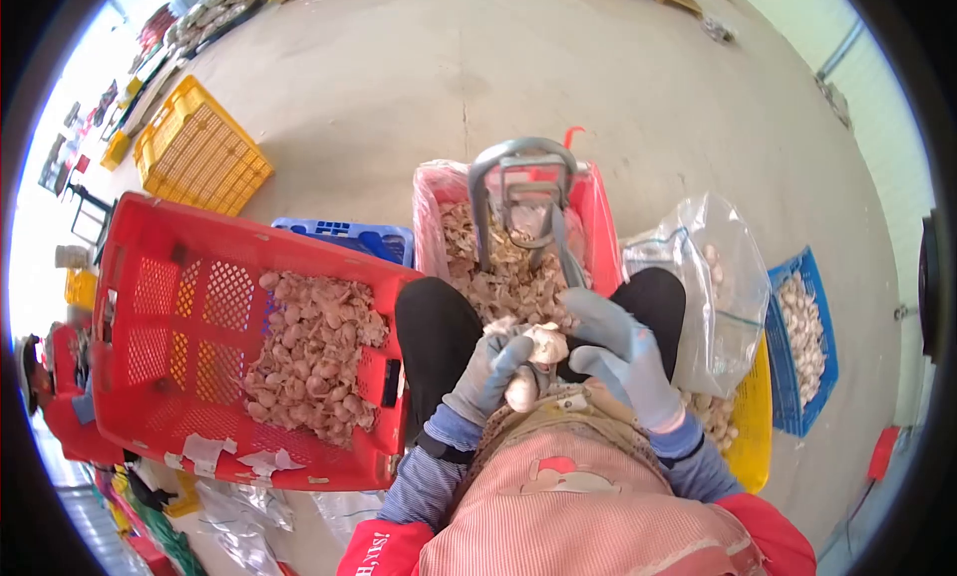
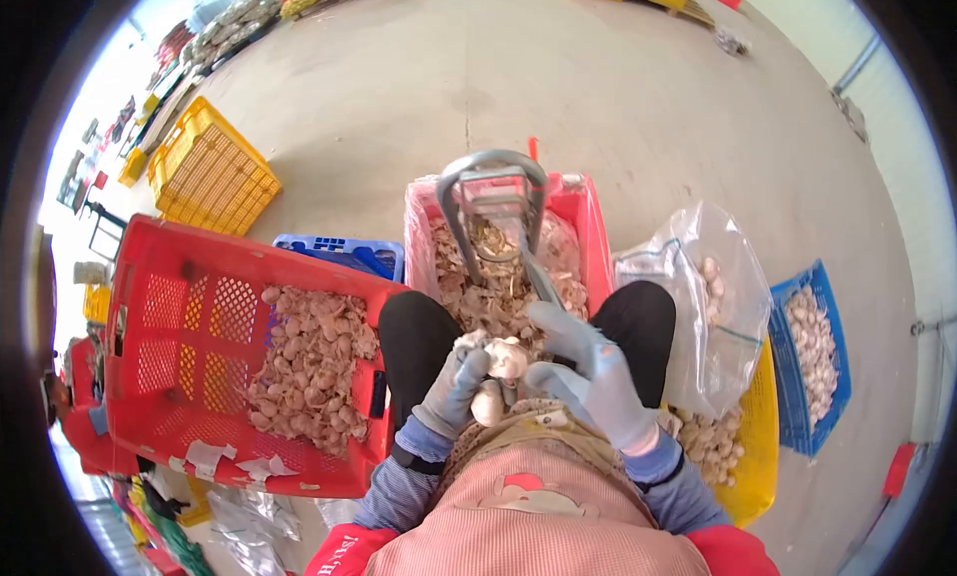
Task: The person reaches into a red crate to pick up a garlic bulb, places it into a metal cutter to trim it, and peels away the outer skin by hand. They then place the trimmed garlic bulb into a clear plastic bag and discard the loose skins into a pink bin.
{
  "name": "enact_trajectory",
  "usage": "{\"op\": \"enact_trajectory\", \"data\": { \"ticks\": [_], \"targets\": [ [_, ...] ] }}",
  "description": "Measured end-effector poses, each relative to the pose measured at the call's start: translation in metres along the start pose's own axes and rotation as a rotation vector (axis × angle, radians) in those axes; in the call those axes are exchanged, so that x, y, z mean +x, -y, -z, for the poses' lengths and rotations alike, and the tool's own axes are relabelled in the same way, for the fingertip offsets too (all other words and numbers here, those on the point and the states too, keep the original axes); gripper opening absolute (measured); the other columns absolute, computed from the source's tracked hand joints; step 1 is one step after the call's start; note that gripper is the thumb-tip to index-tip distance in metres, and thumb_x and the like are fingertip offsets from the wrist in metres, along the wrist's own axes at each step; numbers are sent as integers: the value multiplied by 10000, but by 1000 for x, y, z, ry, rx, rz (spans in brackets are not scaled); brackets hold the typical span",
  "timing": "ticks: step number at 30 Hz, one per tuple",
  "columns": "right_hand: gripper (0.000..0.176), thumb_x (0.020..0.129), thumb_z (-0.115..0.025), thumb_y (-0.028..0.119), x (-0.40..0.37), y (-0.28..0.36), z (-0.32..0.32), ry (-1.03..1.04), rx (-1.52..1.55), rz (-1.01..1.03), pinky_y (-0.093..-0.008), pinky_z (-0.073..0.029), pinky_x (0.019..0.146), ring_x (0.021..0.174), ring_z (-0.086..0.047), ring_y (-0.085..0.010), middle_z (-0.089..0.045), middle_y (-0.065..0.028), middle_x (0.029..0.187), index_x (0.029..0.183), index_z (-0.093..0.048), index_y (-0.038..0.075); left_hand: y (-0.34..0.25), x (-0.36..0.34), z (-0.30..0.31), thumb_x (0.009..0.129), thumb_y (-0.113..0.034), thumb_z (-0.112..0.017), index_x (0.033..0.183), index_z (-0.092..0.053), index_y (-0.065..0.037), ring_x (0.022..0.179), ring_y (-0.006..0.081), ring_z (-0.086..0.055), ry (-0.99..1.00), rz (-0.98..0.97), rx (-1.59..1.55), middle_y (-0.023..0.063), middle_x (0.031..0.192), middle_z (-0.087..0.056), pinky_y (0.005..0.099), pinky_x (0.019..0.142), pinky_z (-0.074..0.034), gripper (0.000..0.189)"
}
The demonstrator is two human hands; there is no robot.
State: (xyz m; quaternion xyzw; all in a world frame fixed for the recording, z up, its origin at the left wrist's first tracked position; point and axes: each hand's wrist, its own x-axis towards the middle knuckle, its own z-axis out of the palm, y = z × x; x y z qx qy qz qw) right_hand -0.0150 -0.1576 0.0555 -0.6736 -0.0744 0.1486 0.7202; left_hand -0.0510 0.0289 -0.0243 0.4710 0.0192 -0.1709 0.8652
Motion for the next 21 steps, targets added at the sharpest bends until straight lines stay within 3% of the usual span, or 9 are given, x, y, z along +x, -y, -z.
{"op": "enact_trajectory", "data": {
  "ticks": [1,2,6,10,11,14,18,19,21],
  "targets": [
    [360,897,-706,131,0,-4,-3,103,43,-74,-271,-499,882,961,-625,-131,-676,-80,1136,1212,-625,-23,5,-2,-1,847,-663,-636,1111,-614,-4,731,117,-649,29,32,41,50,871,-670,255,664,-524,711],
    [279,928,-665,123,-2,-13,-3,207,87,-146,-252,-496,859,933,-609,-103,-678,-59,1093,1162,-647,-28,4,-6,-7,927,-374,-657,1080,-643,26,716,112,-645,59,24,-21,55,899,-681,241,664,-516,429],
    [158,962,-556,77,1,-65,0,74,170,-128,-212,-471,714,793,-556,-55,-646,15,851,932,-679,-18,8,-20,-9,885,-250,-698,1098,-634,12,736,104,-641,39,217,19,46,901,-679,240,682,-511,344],
    [229,950,-619,254,26,-81,4,-22,-474,-344,-327,-523,732,812,-685,-194,-720,-135,928,961,-716,47,16,-38,-15,819,-156,-763,1124,-635,3,817,103,-637,152,191,53,38,956,-680,257,734,-509,367],
    [319,921,-640,337,23,-82,4,68,-722,-139,-397,-535,775,874,-693,-304,-708,-191,997,1108,-699,85,18,-39,-16,769,-73,-795,1219,-607,12,931,117,-642,127,134,31,56,1072,-676,279,832,-520,495],
    [400,920,-633,287,-3,-71,-1,63,-943,347,-416,-539,812,900,-682,-353,-705,-194,1039,1264,-620,83,18,-46,-18,751,11,-791,1322,-542,18,1030,140,-639,-78,54,-39,81,1188,-648,301,933,-512,622],
    [406,953,-602,224,-24,-45,9,51,-438,102,-356,-537,842,981,-694,-294,-667,-211,1165,1325,-574,64,15,-46,-17,731,31,-781,1346,-536,0,1084,170,-630,-261,-21,-1,84,1212,-644,312,963,-504,662],
    [410,944,-638,237,-25,-58,18,115,-263,-27,-305,-524,846,1001,-685,-181,-685,-150,1163,1296,-590,31,15,-45,-17,743,10,-795,1368,-517,8,1083,169,-631,-251,-21,21,92,1224,-643,318,960,-508,685],
    [410,934,-666,250,-29,-48,19,241,-44,-256,-282,-508,862,1011,-656,-129,-693,-99,1138,1272,-607,26,13,-40,-24,754,-7,-801,1384,-502,12,1063,158,-637,-212,-30,137,93,1222,-644,309,941,-518,698]
  ]
}}
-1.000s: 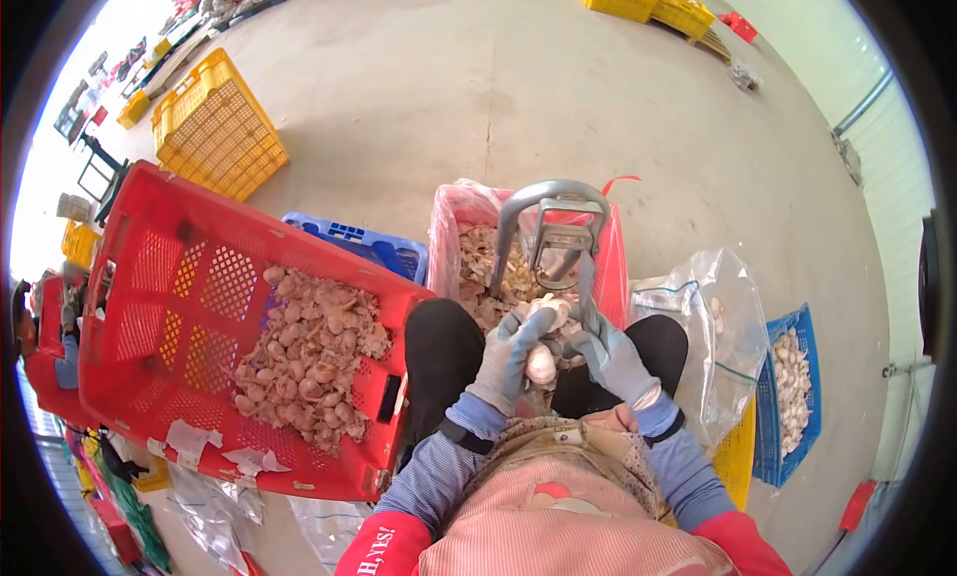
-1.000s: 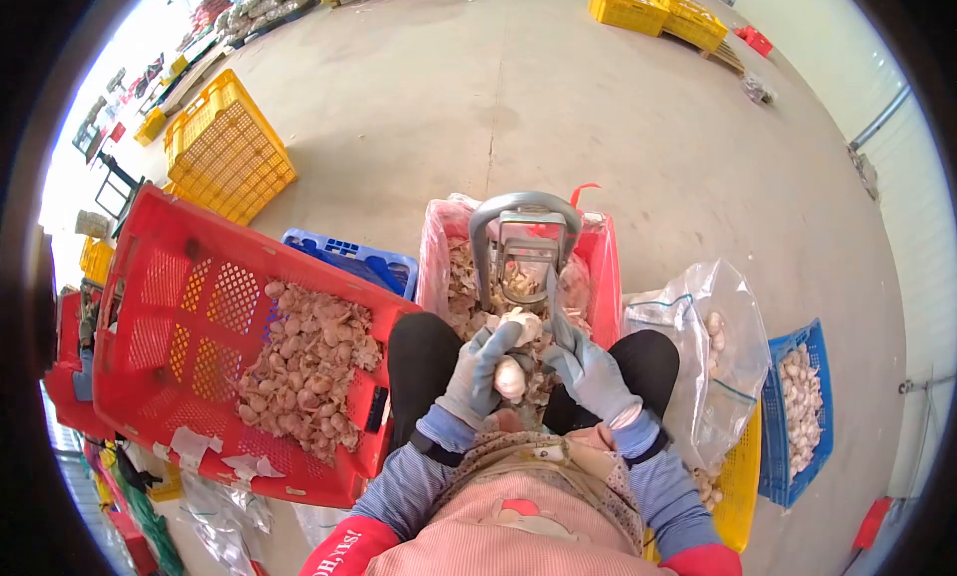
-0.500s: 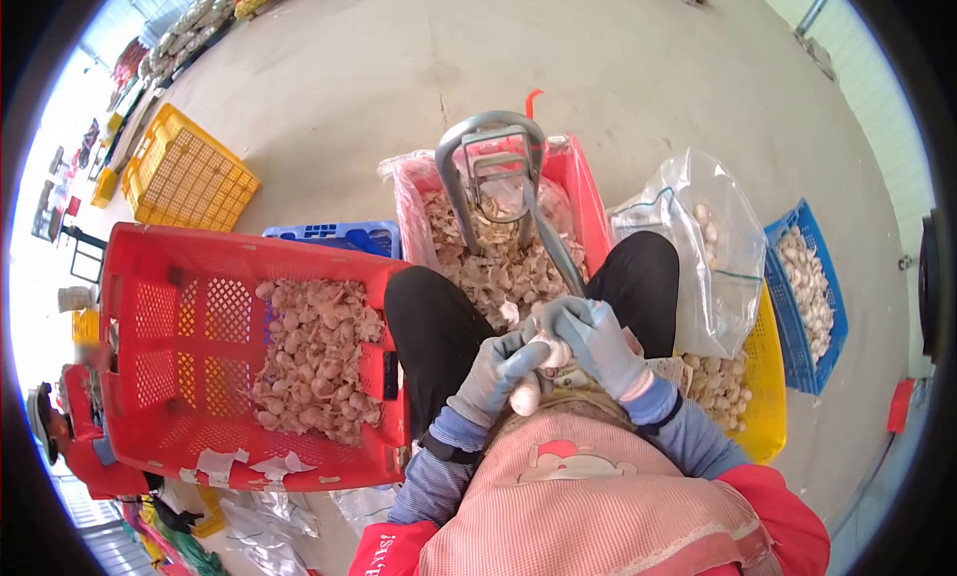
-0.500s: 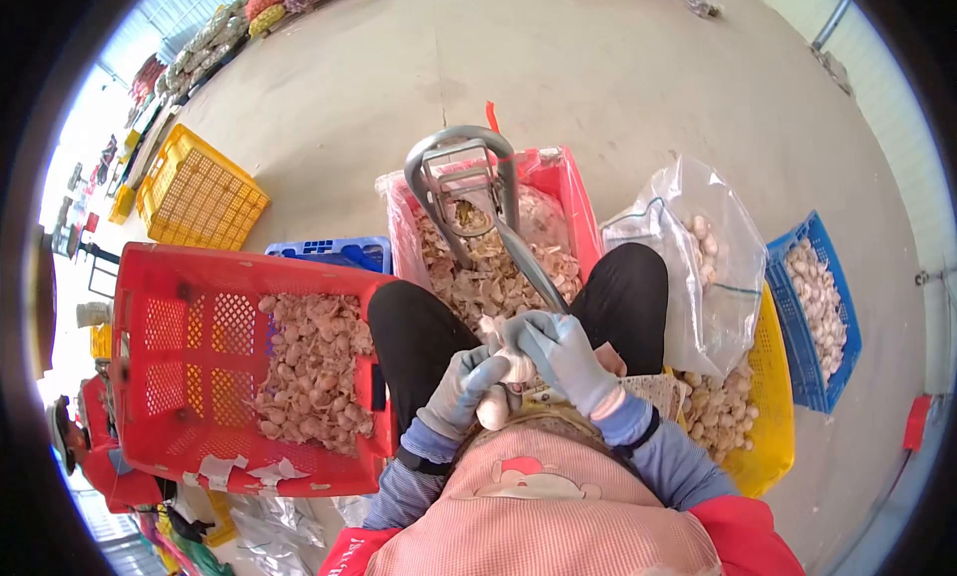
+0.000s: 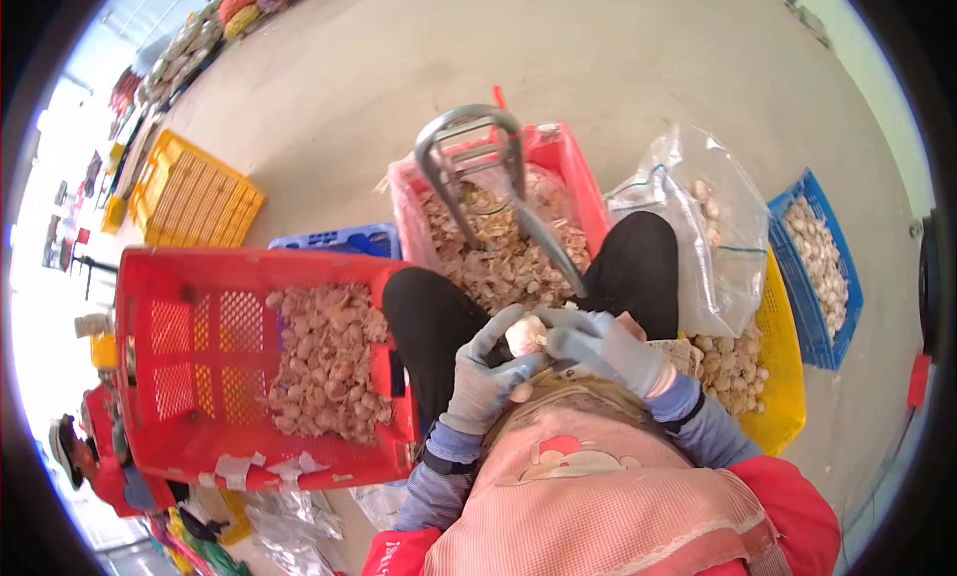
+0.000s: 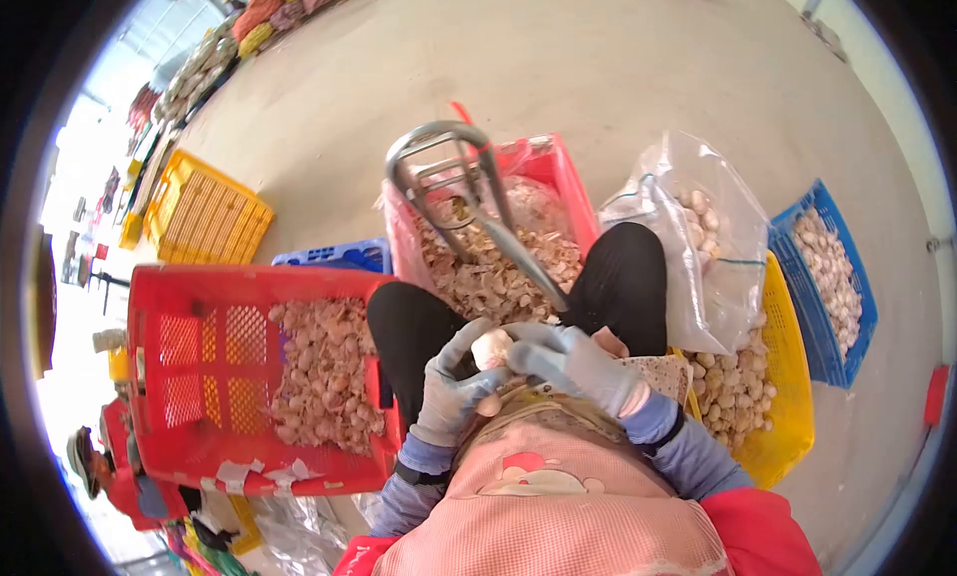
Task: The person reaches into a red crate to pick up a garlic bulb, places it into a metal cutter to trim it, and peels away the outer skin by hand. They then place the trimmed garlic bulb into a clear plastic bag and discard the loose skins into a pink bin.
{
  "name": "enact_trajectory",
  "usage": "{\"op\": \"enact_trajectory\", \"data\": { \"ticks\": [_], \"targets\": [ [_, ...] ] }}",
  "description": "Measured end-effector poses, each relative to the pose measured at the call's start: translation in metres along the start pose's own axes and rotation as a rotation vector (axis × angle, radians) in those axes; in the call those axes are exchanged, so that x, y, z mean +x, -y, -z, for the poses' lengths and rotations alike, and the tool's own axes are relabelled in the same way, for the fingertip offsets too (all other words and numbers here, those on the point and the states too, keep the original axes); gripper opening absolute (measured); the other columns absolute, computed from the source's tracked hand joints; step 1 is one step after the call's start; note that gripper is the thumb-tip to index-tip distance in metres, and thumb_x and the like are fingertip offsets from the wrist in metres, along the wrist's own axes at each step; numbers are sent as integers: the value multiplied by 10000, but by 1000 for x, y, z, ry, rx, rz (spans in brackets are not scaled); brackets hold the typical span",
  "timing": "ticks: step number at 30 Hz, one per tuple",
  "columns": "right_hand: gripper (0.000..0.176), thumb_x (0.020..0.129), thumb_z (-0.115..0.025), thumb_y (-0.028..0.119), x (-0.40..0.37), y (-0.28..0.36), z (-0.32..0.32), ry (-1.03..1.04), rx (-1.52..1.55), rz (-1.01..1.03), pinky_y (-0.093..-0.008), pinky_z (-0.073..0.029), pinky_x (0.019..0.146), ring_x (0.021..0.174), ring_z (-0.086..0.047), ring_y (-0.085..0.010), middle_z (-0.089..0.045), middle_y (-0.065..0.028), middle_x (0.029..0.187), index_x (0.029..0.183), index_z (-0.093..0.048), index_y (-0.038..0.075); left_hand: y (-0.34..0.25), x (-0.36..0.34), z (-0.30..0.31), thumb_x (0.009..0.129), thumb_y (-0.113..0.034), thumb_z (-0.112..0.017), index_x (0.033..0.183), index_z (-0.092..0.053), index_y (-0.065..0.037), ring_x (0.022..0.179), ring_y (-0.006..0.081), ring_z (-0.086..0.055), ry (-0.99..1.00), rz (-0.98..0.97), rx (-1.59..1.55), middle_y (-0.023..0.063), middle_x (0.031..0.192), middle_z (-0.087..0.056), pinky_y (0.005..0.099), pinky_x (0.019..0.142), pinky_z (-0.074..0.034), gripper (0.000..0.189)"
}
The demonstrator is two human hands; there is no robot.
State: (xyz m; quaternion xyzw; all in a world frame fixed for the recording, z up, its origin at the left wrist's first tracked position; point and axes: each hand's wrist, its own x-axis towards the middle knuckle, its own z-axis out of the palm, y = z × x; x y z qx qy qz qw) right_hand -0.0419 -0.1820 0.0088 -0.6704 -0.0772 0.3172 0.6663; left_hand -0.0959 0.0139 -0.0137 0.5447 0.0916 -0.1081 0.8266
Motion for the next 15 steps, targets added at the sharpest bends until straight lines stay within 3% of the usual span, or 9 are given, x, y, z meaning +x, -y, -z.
{"op": "enact_trajectory", "data": {
  "ticks": [2,5,7,10,13,15],
  "targets": [
    [429,915,-703,293,-5,2,4,67,258,-134,-238,-478,890,1017,-605,-81,-685,-33,1086,1237,-629,19,-2,9,-12,772,-17,-801,1402,-486,10,1001,140,-645,58,-11,60,85,1192,-651,289,888,-531,705],
    [448,913,-706,325,-17,6,19,-134,256,-54,-233,-481,881,987,-614,-93,-681,-37,1069,1217,-635,4,-5,19,-30,798,-22,-793,1421,-469,4,873,111,-652,123,-41,106,66,1126,-659,255,789,-545,703],
    [424,926,-641,351,-25,8,35,-317,204,90,-282,-494,847,923,-618,-126,-670,-49,979,1108,-650,-32,-16,23,-43,803,-27,-791,1421,-469,4,828,105,-646,154,-110,193,59,1115,-654,248,767,-542,698],
    [326,942,-621,233,-48,26,80,-668,161,258,-297,-499,858,957,-636,-135,-677,-61,983,1153,-631,-16,-23,33,-55,855,-27,-729,1399,-491,18,817,95,-639,117,-75,94,62,1123,-647,242,738,-534,595],
    [291,959,-595,154,-44,30,134,-1144,-460,330,-304,-507,858,987,-644,-144,-687,-75,1025,1208,-610,4,-10,40,-45,912,-118,-662,1367,-516,32,714,87,-599,78,-19,-37,48,1008,-644,217,650,-509,502],
    [307,950,-606,142,-44,38,139,-1270,-780,357,-313,-515,840,982,-656,-167,-692,-99,1062,1225,-608,7,-18,41,-40,928,-139,-642,1361,-517,31,684,93,-585,29,70,-91,44,955,-645,227,638,-509,481]
  ]
}}
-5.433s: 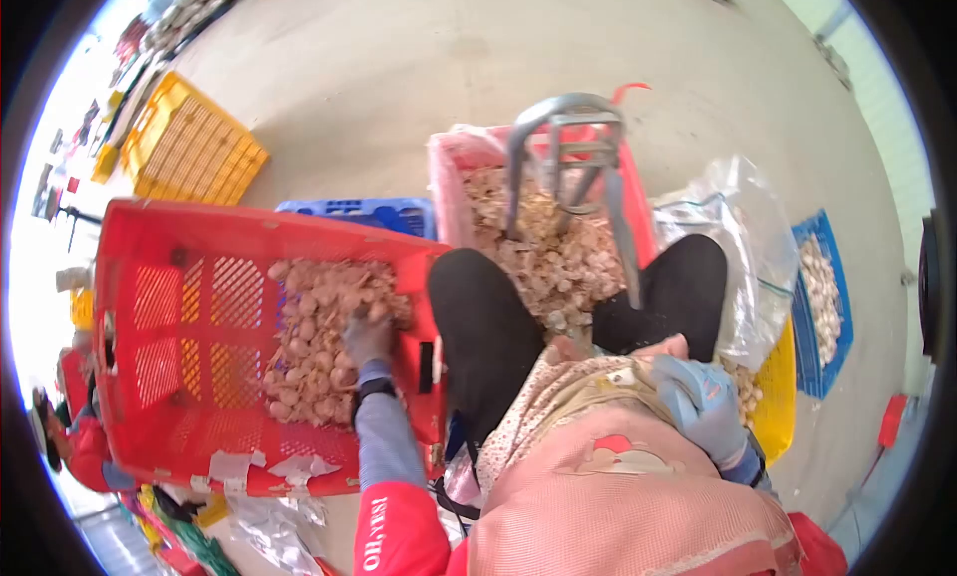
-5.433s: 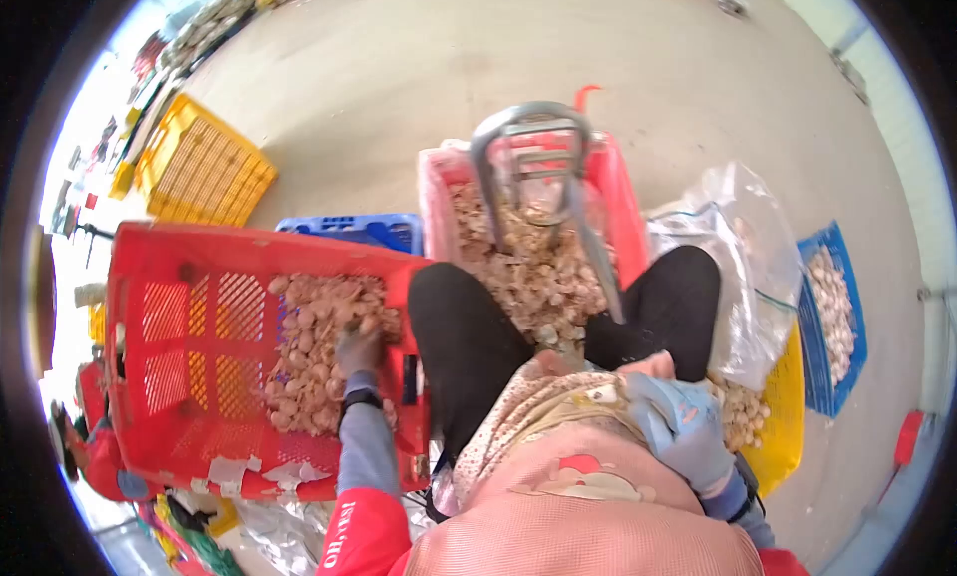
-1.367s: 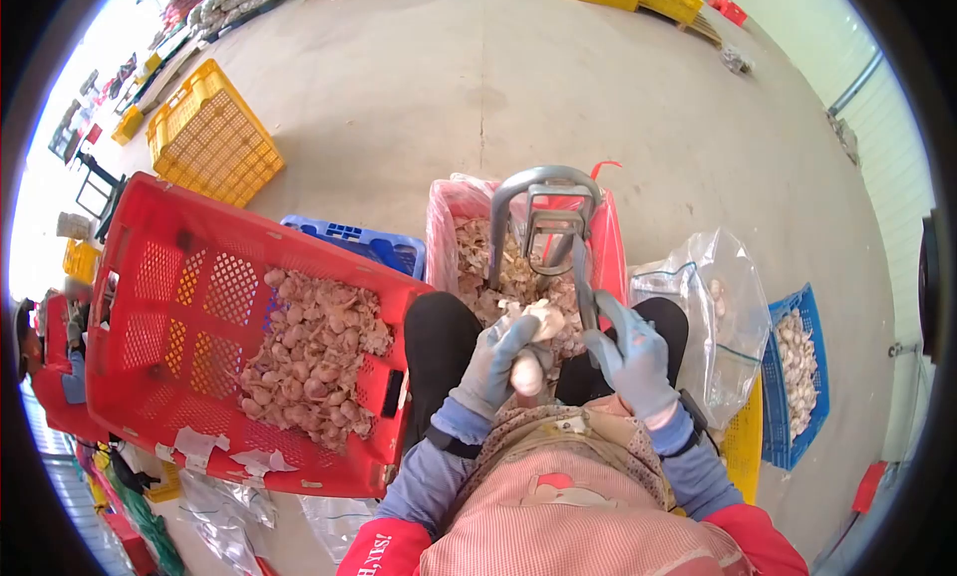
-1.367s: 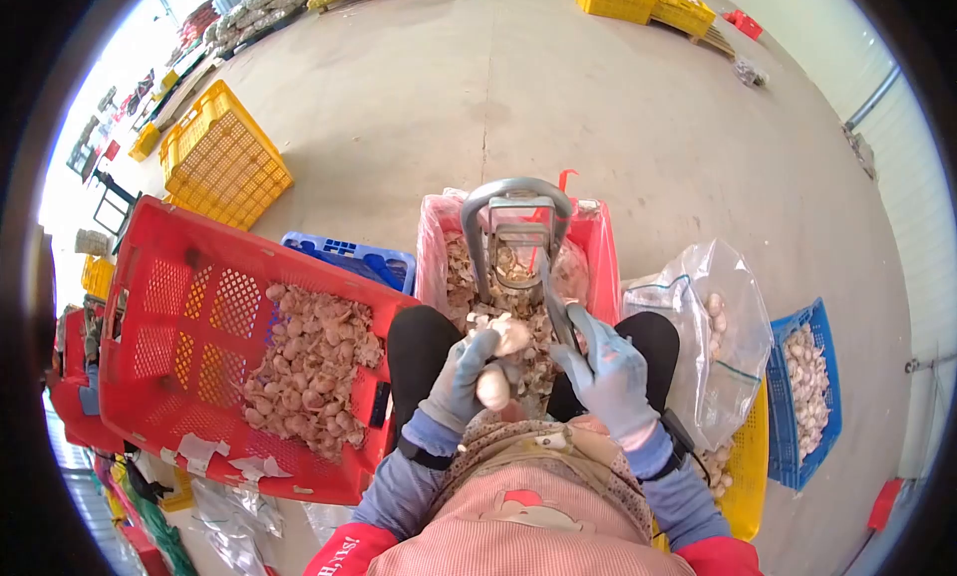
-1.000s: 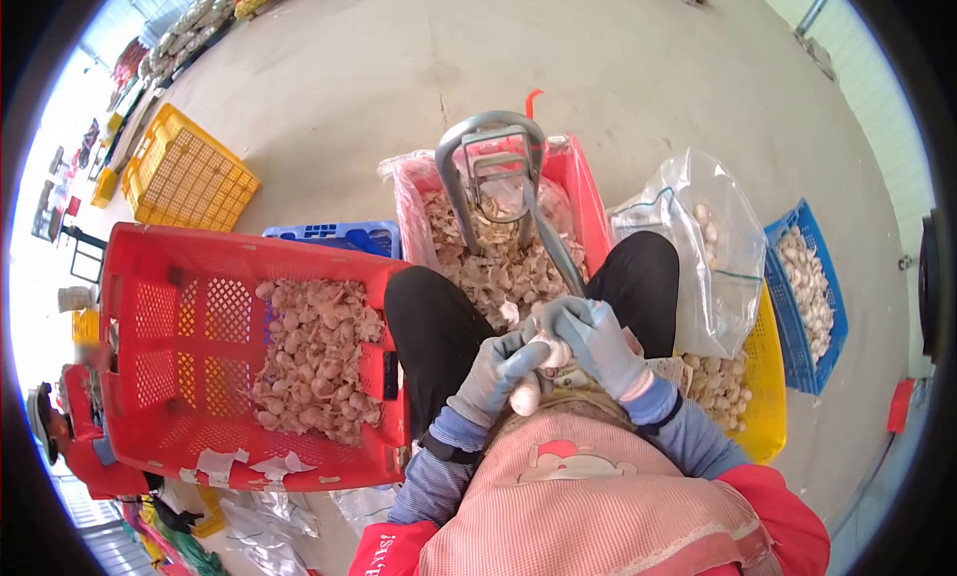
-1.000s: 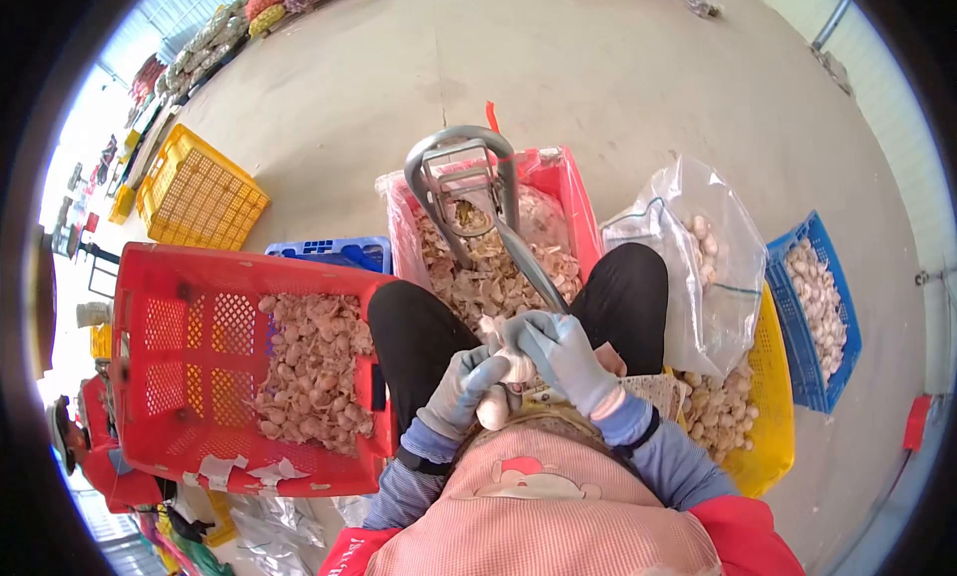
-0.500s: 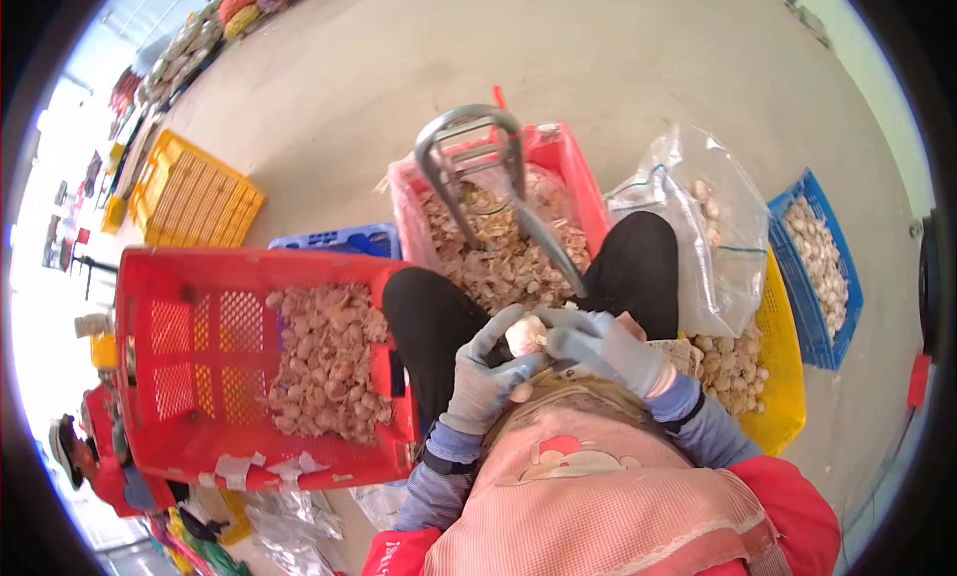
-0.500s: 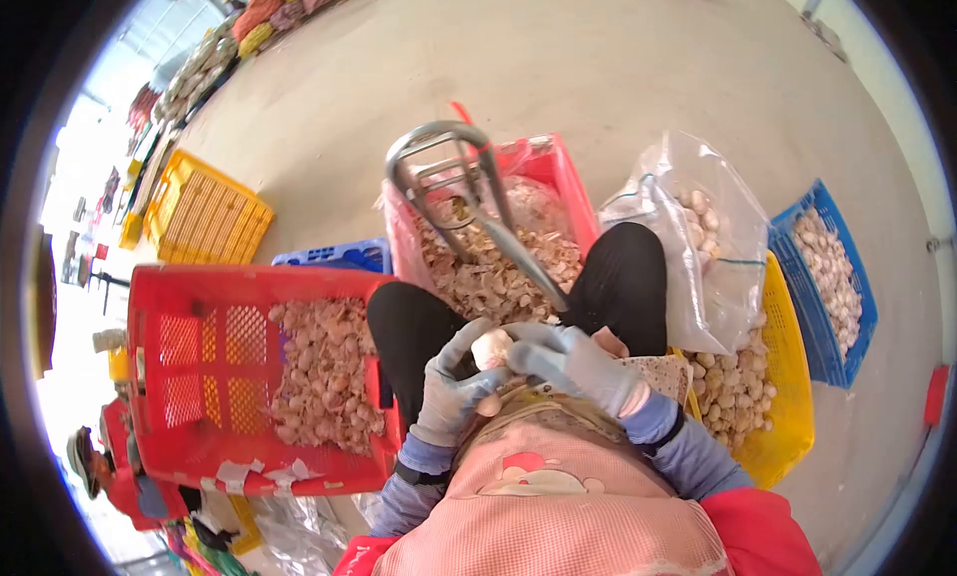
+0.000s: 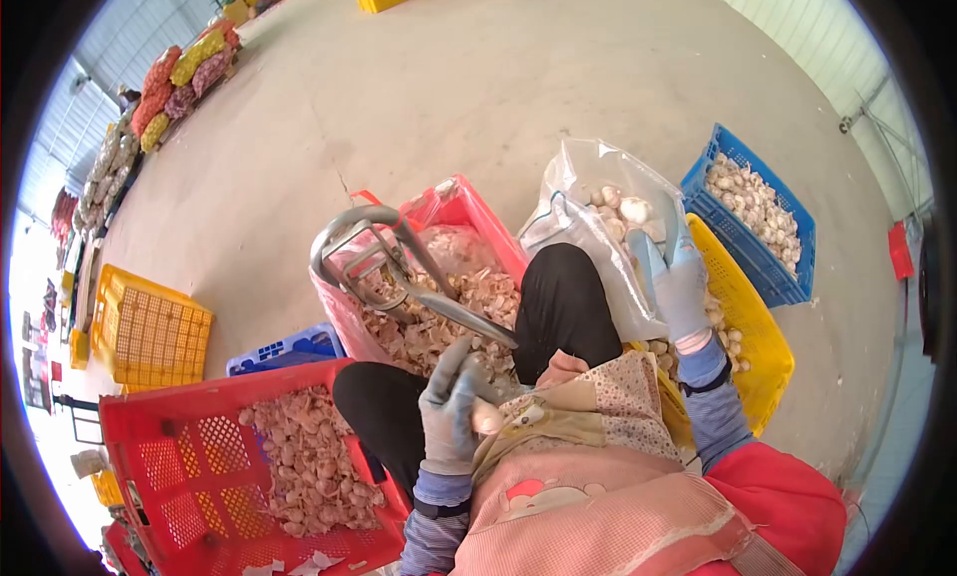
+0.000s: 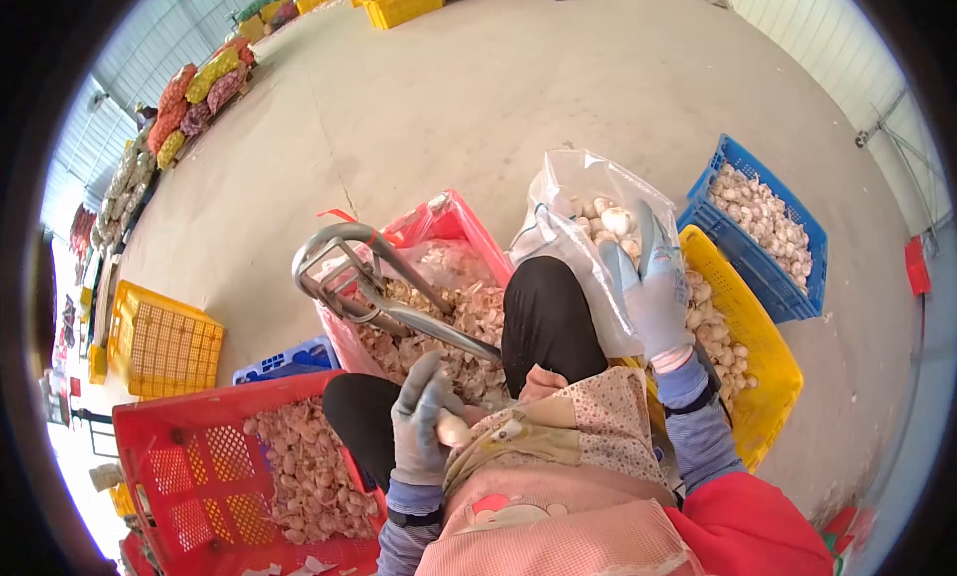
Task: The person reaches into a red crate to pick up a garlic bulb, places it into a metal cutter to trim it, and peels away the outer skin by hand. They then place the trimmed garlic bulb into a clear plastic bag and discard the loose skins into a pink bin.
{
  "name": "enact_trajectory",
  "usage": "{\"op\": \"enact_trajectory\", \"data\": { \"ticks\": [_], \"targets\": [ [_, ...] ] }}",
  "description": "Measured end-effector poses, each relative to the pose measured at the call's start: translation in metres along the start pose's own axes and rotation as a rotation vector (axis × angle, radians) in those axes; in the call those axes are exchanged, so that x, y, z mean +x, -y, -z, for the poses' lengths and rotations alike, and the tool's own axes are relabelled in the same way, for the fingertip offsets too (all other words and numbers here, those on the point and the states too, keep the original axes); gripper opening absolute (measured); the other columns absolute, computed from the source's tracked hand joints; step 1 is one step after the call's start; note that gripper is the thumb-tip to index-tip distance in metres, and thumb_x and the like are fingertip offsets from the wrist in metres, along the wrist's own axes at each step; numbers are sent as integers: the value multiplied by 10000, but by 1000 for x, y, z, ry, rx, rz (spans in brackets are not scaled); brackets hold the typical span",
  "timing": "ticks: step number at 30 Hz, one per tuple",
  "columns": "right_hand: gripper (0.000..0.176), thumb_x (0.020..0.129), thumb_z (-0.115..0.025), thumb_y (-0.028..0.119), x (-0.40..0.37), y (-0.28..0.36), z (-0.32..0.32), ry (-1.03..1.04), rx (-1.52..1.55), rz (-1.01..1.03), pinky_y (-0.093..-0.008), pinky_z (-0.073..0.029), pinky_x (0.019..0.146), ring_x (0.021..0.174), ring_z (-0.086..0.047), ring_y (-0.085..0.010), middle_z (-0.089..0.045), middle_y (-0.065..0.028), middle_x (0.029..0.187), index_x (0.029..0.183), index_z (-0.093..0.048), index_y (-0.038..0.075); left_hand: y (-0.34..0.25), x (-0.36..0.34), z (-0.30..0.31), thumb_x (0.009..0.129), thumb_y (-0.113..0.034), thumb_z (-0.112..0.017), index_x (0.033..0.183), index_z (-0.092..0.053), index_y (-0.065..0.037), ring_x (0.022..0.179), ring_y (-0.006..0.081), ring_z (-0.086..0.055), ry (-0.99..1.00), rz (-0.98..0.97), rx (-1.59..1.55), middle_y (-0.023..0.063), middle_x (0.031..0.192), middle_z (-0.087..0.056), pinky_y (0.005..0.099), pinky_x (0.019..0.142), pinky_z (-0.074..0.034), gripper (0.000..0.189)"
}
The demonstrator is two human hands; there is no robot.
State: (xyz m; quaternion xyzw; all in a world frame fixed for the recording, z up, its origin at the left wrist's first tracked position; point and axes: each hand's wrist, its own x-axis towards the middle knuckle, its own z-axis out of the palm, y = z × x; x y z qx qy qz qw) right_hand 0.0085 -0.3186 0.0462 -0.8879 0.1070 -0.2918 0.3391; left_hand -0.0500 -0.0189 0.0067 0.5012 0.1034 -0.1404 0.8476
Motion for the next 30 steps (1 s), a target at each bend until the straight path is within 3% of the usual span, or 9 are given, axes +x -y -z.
{"op": "enact_trajectory", "data": {
  "ticks": [2,4,7,15,19,22,24,25,30],
  "targets": [
    [344,926,-637,156,-11,22,-3,40,55,129,-330,-526,805,958,-678,-210,-697,-139,1103,1232,-615,0,5,2,10,949,-137,-613,1379,-489,-2,732,104,-583,-107,9,-251,64,982,-647,254,652,-531,468],
    [254,926,-646,122,-46,44,-23,499,748,-204,-298,-531,810,899,-664,-165,-721,-96,1045,1146,-671,-3,8,7,20,956,-101,-598,1383,-489,-21,785,115,-583,-163,-87,-243,79,1054,-636,268,688,-541,447],
    [443,900,-726,270,-86,83,-49,1217,640,-409,-294,-508,900,1046,-653,-167,-712,-98,1087,1239,-629,1,14,15,25,972,-72,-588,1393,-491,-52,827,132,-585,-223,-164,-257,75,1111,-625,282,731,-553,432],
    [656,769,-802,350,-109,96,-97,824,329,270,-388,-543,752,889,-693,-309,-696,-165,1038,1293,-571,32,-1,6,33,981,-300,-601,1488,-368,-32,1221,194,-546,-40,-147,-116,154,1423,-486,295,879,-527,619],
    [721,747,-805,354,-74,111,-88,869,36,549,-386,-541,671,735,-688,-307,-700,-141,892,1343,-541,45,1,1,37,911,-144,-688,1463,-403,-20,1124,155,-604,-25,82,-34,89,1299,-580,280,908,-526,633],
    [680,790,-788,288,-39,116,-76,1070,430,123,-312,-550,718,749,-714,-280,-711,-178,912,1349,-526,3,9,4,41,906,-128,-696,1450,-417,-15,1130,162,-603,-70,-10,-278,79,1286,-587,293,935,-522,622],
    [615,828,-759,231,-37,108,-89,699,655,-193,-299,-545,782,852,-725,-253,-712,-188,987,1339,-527,-21,7,13,45,891,-93,-705,1450,-412,-8,1135,170,-604,-129,-73,-231,80,1272,-596,306,948,-519,637],
    [540,873,-713,227,-34,92,-108,511,498,85,-325,-535,829,964,-704,-239,-708,-171,1058,1313,-543,-36,4,18,48,888,-85,-707,1451,-409,-3,1134,169,-604,-141,-101,-213,82,1270,-596,306,952,-517,642],
    [574,899,-701,388,-60,61,-144,1051,475,13,-339,-518,821,905,-681,-216,-708,-145,974,1237,-574,-59,-10,45,51,874,-52,-710,1456,-388,33,1123,148,-606,-161,-116,-218,87,1275,-606,282,968,-489,671]
  ]
}}
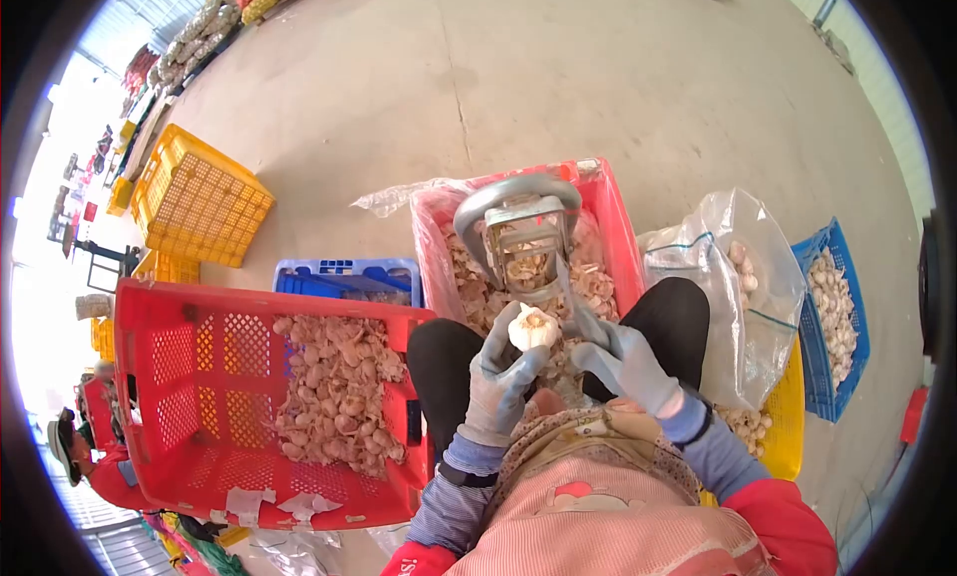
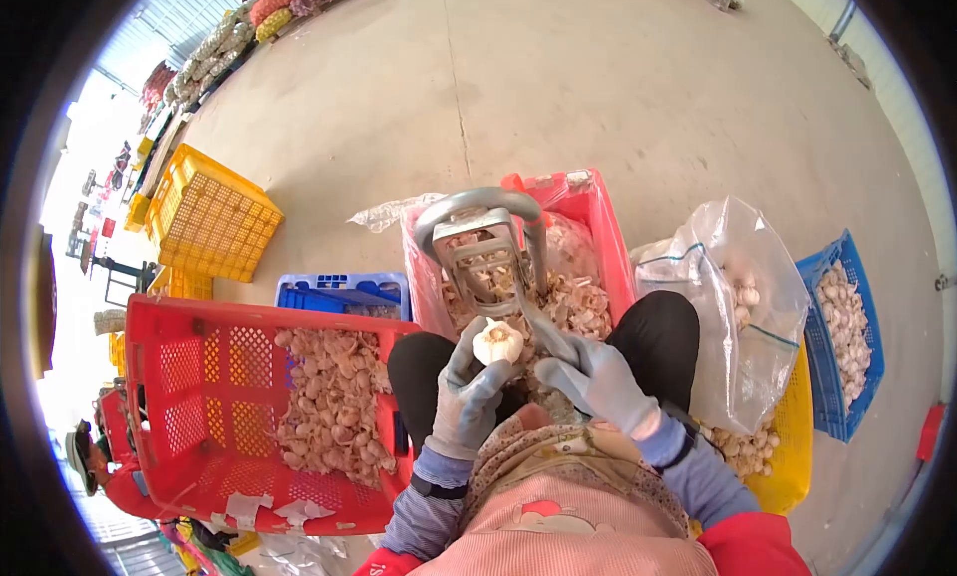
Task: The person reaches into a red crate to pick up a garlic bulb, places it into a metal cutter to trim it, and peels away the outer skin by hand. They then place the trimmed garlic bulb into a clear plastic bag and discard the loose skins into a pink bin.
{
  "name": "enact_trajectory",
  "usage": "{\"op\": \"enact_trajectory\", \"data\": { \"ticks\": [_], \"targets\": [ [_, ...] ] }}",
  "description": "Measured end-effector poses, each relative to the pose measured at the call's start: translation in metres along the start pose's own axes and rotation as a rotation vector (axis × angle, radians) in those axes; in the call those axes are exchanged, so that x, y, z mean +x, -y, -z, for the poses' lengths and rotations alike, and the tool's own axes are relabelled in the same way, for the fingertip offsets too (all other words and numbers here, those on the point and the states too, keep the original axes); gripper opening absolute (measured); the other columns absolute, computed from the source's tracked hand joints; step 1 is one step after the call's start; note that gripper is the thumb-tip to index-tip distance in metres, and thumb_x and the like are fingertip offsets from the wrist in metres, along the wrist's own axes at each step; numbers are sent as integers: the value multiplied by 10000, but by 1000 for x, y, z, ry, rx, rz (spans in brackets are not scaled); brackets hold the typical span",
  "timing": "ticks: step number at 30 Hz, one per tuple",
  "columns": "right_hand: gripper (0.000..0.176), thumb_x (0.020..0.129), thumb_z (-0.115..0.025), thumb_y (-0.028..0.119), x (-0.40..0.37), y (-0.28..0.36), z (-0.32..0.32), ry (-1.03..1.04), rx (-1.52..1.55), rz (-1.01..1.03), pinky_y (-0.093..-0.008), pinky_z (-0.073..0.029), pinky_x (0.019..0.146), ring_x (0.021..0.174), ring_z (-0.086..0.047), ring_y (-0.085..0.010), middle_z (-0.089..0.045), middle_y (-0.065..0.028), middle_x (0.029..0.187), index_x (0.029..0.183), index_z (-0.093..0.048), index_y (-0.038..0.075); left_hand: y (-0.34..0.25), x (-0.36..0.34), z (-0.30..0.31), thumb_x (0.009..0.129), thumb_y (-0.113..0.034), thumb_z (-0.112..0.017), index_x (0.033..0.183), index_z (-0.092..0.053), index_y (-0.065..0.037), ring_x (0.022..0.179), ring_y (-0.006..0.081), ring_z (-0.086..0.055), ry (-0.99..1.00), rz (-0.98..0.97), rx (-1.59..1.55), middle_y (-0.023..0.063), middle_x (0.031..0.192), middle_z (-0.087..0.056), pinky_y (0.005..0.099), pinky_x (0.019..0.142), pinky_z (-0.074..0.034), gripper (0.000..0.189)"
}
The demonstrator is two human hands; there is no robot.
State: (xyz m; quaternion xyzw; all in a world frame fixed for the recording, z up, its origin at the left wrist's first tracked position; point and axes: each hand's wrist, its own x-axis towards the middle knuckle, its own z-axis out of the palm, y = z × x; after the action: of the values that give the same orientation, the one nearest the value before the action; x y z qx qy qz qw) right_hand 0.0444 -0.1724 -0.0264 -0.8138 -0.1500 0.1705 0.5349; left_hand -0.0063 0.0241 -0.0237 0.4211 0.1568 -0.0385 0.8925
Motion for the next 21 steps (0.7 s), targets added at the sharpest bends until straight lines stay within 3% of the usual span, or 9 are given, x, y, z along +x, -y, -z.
{"op": "enact_trajectory", "data": {
  "ticks": [2,8,11,15,20,21],
  "targets": [
    [583,934,-663,396,-14,23,17,227,462,-379,-310,-519,800,847,-682,-196,-696,-133,875,1242,-555,-87,-7,6,-3,873,-56,-705,1450,-399,35,1129,143,-604,48,23,-6,84,1279,-608,280,972,-483,659],
    [537,1016,-543,330,-37,70,28,225,899,-372,-334,-541,862,816,-685,-206,-678,-126,826,1305,-468,-116,-11,16,-4,893,-109,-689,1423,-433,34,1139,161,-607,159,47,-87,89,1286,-599,308,981,-491,606],
    [490,1012,-547,296,-43,89,28,151,927,-369,-336,-546,867,807,-682,-197,-671,-116,811,1289,-493,-105,-3,17,-2,896,-140,-694,1409,-450,24,1144,169,-605,186,63,-233,87,1278,-599,317,979,-494,592],
    [485,1006,-549,328,-37,101,30,152,625,-475,-337,-554,774,756,-668,-184,-667,-105,790,1244,-537,-94,3,17,0,905,-187,-696,1397,-465,11,1155,168,-594,163,100,-343,79,1253,-608,329,980,-490,578],
    [451,984,-575,332,-6,3,-1,0,49,-114,-387,-531,715,759,-686,-271,-672,-155,824,1228,-564,-48,9,26,3,919,-269,-678,1356,-491,7,1071,209,-624,219,45,-311,101,1248,-626,358,934,-493,549],
    [433,976,-587,315,0,-1,-2,-43,-34,-34,-399,-527,716,768,-689,-295,-676,-172,851,1226,-570,-37,5,26,3,915,-230,-672,1363,-488,1,1129,226,-615,223,67,-312,112,1281,-612,378,962,-495,537]
  ]
}}
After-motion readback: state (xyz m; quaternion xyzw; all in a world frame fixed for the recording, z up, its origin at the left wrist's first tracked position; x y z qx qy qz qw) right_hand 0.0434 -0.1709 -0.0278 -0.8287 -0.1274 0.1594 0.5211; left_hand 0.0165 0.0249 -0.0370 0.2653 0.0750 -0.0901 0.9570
